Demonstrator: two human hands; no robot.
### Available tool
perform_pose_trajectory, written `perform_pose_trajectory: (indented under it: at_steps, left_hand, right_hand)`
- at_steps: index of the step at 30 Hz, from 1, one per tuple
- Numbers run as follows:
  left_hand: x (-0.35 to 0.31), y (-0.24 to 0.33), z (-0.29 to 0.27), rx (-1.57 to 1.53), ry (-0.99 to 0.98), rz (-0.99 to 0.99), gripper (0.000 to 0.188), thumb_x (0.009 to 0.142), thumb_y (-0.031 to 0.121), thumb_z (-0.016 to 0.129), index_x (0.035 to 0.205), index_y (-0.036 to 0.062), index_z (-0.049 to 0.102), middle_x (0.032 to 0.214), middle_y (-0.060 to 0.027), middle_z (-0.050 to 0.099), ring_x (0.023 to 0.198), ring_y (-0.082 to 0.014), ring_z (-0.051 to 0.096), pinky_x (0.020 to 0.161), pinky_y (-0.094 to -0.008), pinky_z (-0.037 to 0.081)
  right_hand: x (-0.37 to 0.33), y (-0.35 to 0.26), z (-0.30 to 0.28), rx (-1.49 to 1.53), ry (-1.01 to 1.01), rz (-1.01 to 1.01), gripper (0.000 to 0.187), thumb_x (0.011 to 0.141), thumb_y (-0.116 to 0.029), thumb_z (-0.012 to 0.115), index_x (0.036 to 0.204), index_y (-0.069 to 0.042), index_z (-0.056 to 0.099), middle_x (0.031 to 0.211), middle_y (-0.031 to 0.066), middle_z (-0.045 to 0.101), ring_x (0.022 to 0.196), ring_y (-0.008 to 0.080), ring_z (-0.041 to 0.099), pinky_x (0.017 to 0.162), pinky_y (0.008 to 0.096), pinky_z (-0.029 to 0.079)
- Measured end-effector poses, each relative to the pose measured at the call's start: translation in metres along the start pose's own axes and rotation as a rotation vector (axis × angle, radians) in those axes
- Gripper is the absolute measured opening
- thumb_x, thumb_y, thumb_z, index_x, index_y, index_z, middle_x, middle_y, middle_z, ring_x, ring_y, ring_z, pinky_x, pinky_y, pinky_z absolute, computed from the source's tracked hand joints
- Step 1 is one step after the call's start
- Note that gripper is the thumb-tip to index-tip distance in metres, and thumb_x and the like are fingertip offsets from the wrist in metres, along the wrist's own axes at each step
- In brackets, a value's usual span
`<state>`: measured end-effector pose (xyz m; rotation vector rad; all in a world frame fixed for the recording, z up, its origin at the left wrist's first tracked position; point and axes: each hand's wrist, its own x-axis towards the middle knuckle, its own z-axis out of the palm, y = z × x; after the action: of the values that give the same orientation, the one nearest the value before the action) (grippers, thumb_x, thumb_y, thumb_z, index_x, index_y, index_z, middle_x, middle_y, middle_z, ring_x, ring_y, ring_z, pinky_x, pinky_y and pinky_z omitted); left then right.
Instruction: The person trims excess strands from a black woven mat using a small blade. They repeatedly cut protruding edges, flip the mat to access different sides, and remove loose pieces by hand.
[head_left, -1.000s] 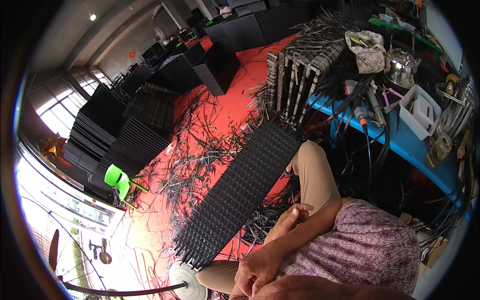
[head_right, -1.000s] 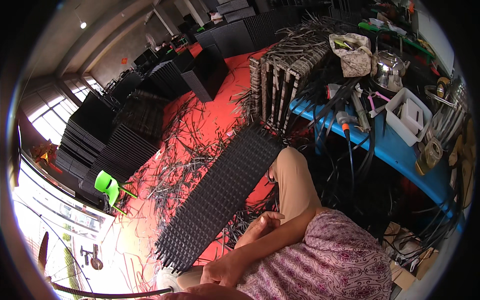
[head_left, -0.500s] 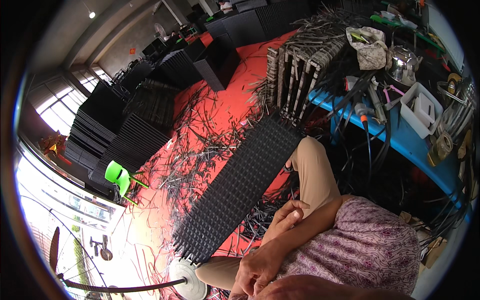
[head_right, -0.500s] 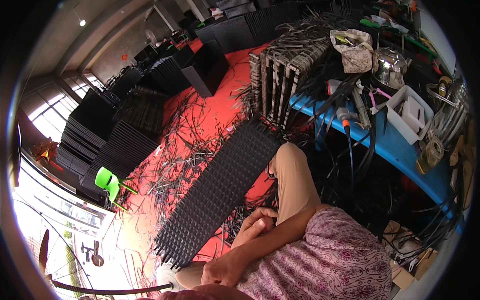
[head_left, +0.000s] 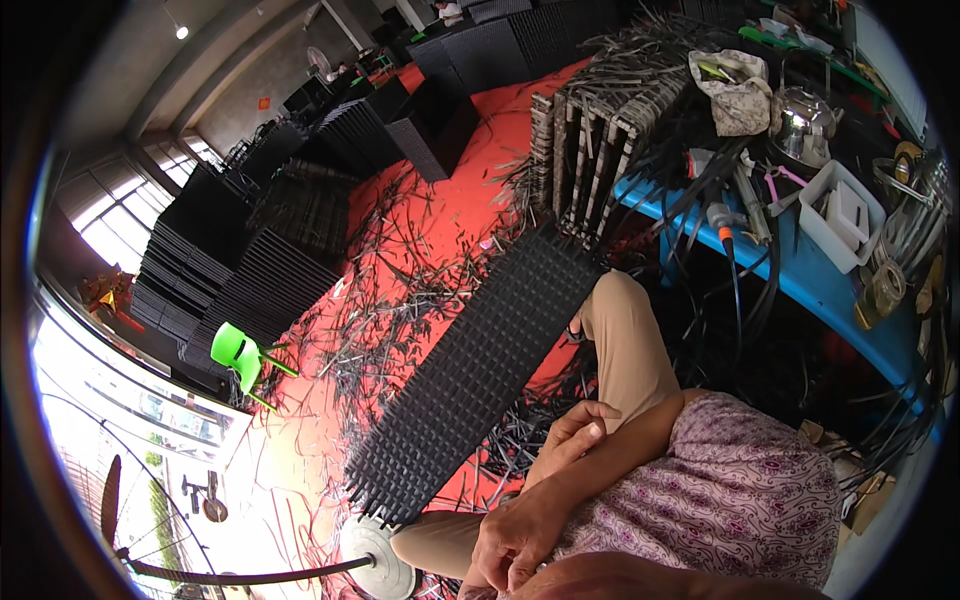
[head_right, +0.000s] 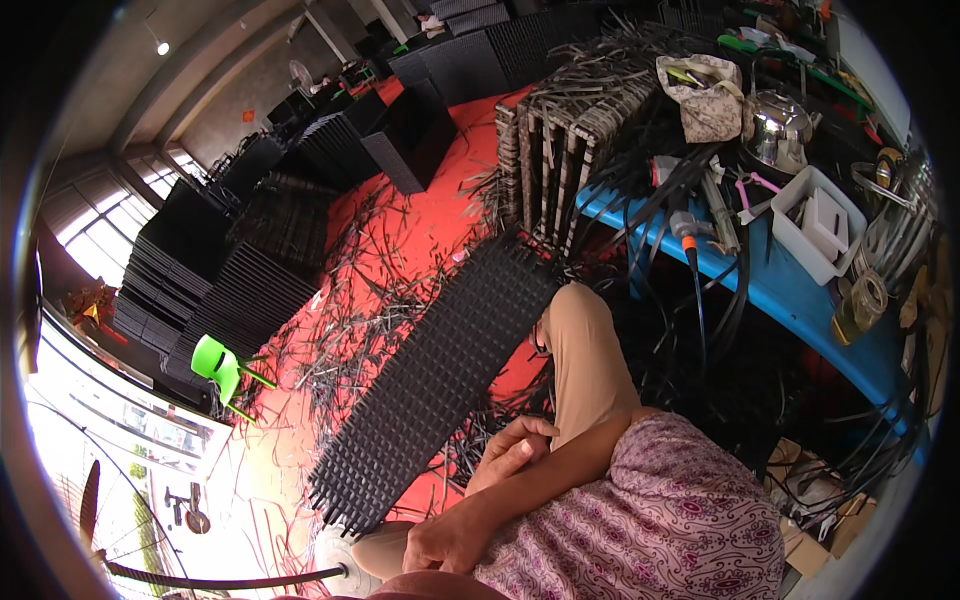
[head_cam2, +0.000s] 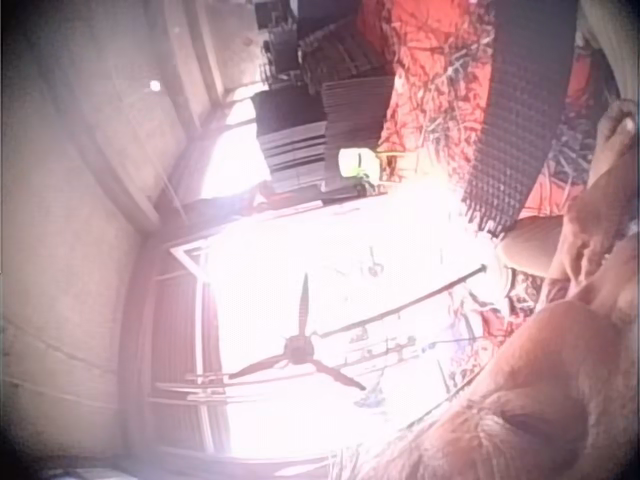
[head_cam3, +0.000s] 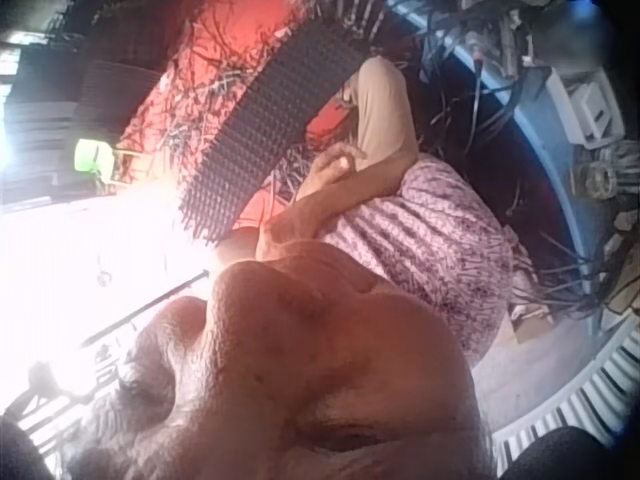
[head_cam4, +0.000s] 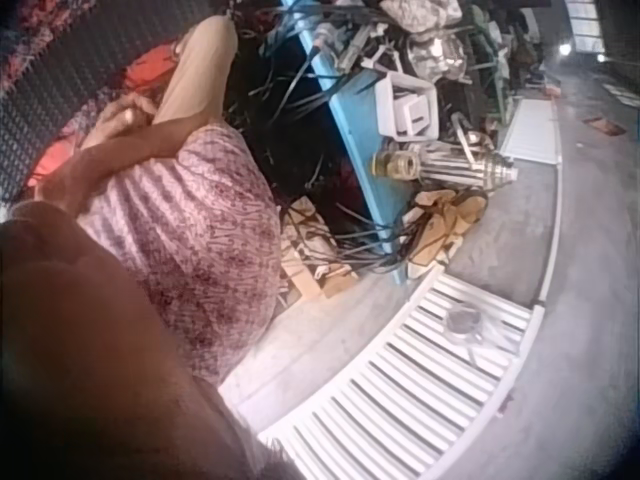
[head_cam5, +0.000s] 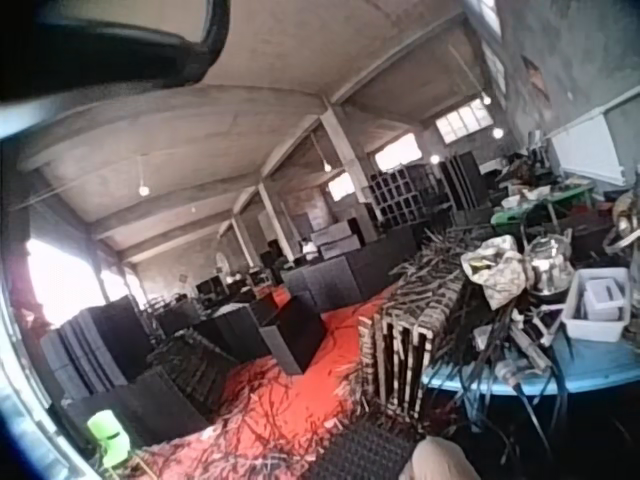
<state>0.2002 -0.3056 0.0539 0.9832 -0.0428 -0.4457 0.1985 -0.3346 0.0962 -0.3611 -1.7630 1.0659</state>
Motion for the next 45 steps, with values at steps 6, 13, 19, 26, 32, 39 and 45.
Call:
perform_pose_trajectory:
  at_steps: [6,13,19,26,32,39,45]
  left_hand:
    - [0.005,-0.002,-0.001,0.016,0.053,-0.014,0.026,0.107,0.028,0.067,0.122,0.0074,0.064,0.076,0.0081,0.063,0.063,0.0019,0.053,0.057,-0.0177,0.040]
    - [0.013,0.020,-0.004,0.739,0.208,0.465,0.071,0.105,0.055,0.056,0.149,0.0000,0.049,0.138,-0.0160,0.058,0.129,-0.0243,0.054,0.110,-0.0401,0.039]
    - [0.039,0.067,-0.017,1.582,0.358,0.865,0.117,0.091,0.084,0.047,0.161,-0.0073,0.030,0.166,-0.0292,0.032,0.153,-0.0424,0.034,0.126,-0.0547,0.021]
    - [0.083,0.095,0.011,1.785,0.342,1.064,0.120,0.085,0.087,0.049,0.159,-0.0055,0.035,0.163,-0.0259,0.039,0.153,-0.0409,0.036,0.126,-0.0540,0.021]
    - [0.097,0.119,-0.016,1.781,0.446,1.030,0.119,0.089,0.088,0.044,0.160,-0.0078,0.032,0.164,-0.0285,0.037,0.155,-0.0407,0.033,0.127,-0.0529,0.020]
    - [0.116,0.134,-0.083,1.782,0.560,0.938,0.110,0.092,0.081,0.048,0.158,-0.0059,0.037,0.154,-0.0272,0.050,0.146,-0.0406,0.045,0.122,-0.0494,0.030]
    - [0.113,0.138,-0.156,1.356,0.652,0.615,0.089,0.099,0.066,0.056,0.151,-0.0063,0.049,0.135,-0.0288,0.065,0.128,-0.0401,0.062,0.110,-0.0455,0.045]
  right_hand:
    - [-0.004,0.003,-0.003,0.000,0.002,-0.001,0.034,0.094,-0.024,0.071,0.084,0.008,0.062,0.079,0.0182,0.067,0.074,0.0250,0.065,0.068,0.0410,0.048]
    - [-0.001,-0.032,-0.011,-0.026,-0.008,0.085,0.034,0.096,-0.029,0.071,0.087,0.004,0.068,0.083,0.0169,0.071,0.079,0.0262,0.069,0.072,0.0413,0.051]
    - [-0.012,-0.028,-0.007,-0.017,0.048,0.175,0.034,0.093,-0.036,0.077,0.088,-0.003,0.075,0.089,0.0109,0.074,0.088,0.0259,0.072,0.079,0.0415,0.054]
    - [-0.020,-0.029,-0.016,-0.150,0.025,0.193,0.042,0.091,-0.043,0.078,0.101,-0.003,0.075,0.102,0.0118,0.074,0.093,0.0289,0.072,0.081,0.0408,0.057]
    - [-0.076,-0.066,-0.073,0.111,0.275,0.360,0.044,0.099,-0.039,0.073,0.115,0.002,0.073,0.106,0.0091,0.075,0.097,0.0182,0.071,0.086,0.0334,0.057]
    - [-0.170,-0.052,-0.072,0.080,0.913,0.574,0.039,0.099,-0.029,0.076,0.125,0.000,0.071,0.119,0.0077,0.071,0.111,0.0146,0.065,0.096,0.0324,0.054]
    - [-0.193,0.002,-0.077,-0.670,1.083,0.643,0.072,0.090,-0.041,0.082,0.147,-0.005,0.055,0.148,0.0151,0.057,0.132,0.0289,0.059,0.103,0.0391,0.051]
